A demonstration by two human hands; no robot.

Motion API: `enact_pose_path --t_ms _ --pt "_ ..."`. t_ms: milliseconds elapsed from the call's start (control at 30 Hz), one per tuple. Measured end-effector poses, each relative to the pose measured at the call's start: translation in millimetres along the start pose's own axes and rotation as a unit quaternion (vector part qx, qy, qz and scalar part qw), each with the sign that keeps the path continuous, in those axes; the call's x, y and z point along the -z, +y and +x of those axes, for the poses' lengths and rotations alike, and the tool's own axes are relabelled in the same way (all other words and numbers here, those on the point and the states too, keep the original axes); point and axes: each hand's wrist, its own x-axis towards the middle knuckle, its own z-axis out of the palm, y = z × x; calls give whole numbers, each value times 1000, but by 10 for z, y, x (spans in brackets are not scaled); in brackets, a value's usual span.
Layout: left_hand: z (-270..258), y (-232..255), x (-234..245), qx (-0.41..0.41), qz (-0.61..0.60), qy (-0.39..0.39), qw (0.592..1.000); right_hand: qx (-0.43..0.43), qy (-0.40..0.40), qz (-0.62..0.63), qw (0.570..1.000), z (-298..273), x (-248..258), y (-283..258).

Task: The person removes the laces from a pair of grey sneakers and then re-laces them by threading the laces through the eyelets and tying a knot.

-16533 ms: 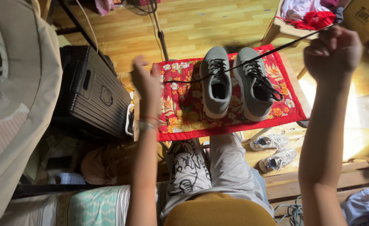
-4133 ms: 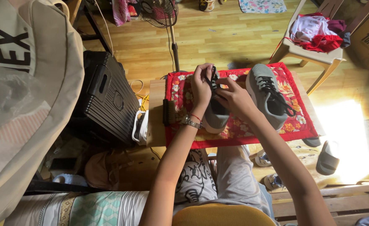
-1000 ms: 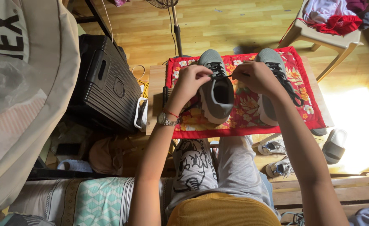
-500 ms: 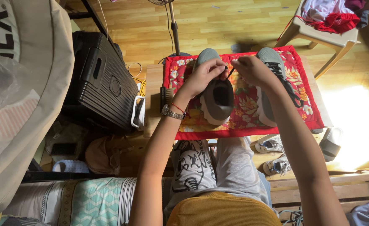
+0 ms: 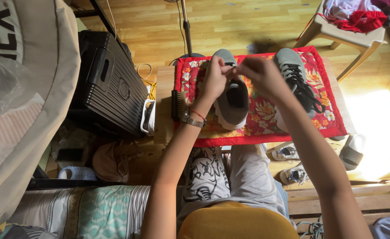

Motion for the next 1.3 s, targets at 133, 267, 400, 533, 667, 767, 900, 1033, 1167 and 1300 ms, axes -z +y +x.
enact_pose_path --t_ms 133,267,400,533,667,767,900,1033,1167,1300 --pt "27 -69 166 157 -180 -1 971 0 4 -190 982 -242 -79 -43" --pt "24 -124 215 177 -115 -55 976 -19 25 -218 976 -239 -14 -116" --pt "80 -125 187 74 -74 -72 992 39 54 -129 989 -133 55 -202" --pt "86 -47 209 90 -5 -69 994 76 64 -116 988 -57 20 -174" --pt "-8 120 175 6 94 -56 994 88 101 -55 989 -4 -72 26" --pt "-153 281 167 -82 136 -55 986 74 125 14 989 40 -147 238" --pt "-270 491 172 -107 134 -78 982 -59 84 376 921 127 -146 500" --pt "-333 658 274 -84 214 -62 971 -100 48 525 844 155 -124 641" --pt "-343 718 353 -92 219 -70 969 -104 34 548 830 174 -127 705" --pt "-301 621 336 -125 181 -86 972 -121 -8 592 796 204 -118 758"
